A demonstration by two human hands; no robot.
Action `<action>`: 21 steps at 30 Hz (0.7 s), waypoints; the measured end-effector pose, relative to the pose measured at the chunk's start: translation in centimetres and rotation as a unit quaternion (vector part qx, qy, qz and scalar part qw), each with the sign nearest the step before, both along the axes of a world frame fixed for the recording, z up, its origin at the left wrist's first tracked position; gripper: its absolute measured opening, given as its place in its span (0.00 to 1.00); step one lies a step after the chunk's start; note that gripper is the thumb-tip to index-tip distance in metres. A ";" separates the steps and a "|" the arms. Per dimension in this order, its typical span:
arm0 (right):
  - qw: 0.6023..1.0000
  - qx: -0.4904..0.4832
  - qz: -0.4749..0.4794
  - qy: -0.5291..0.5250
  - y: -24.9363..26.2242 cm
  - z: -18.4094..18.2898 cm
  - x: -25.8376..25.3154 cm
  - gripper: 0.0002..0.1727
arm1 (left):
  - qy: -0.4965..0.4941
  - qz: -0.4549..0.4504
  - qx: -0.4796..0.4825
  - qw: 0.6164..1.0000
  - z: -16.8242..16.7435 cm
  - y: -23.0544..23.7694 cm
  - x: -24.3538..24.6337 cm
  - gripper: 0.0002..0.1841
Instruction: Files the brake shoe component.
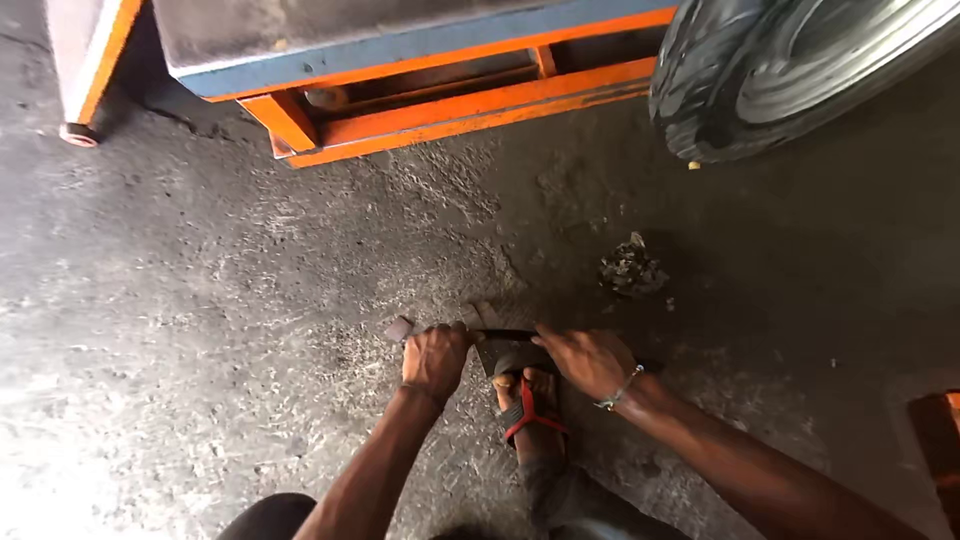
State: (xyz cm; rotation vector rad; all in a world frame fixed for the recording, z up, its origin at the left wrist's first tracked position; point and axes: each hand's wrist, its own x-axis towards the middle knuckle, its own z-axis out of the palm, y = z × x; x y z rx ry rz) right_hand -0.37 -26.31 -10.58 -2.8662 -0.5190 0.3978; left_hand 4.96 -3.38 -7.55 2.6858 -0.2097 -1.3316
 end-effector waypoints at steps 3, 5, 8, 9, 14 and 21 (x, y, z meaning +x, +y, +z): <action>0.999 0.031 -0.031 -0.031 0.8 -0.2 1.9 0.19 | -0.102 0.021 -0.040 0.994 -1.0 0.6 2.0 0.22; 0.993 0.074 -0.039 -0.080 0.7 0.0 3.2 0.20 | -0.271 0.053 -0.115 0.954 -2.1 1.1 1.8 0.24; 0.984 0.122 -0.078 -0.107 -0.7 0.9 2.8 0.20 | -0.344 0.143 -0.151 0.916 -1.2 0.3 -0.8 0.37; 0.979 0.137 -0.114 -0.097 -1.1 1.0 2.2 0.20 | -0.317 0.207 -0.155 0.913 -0.7 -0.5 -2.2 0.38; 0.869 0.299 -0.392 0.056 -1.2 2.4 -0.5 0.21 | 0.005 0.549 -0.211 0.809 -2.4 -4.2 -7.0 0.44; 0.810 0.401 -0.417 0.095 -1.9 4.1 -2.6 0.17 | 0.036 0.624 -0.310 0.716 -5.1 -6.5 -4.6 0.18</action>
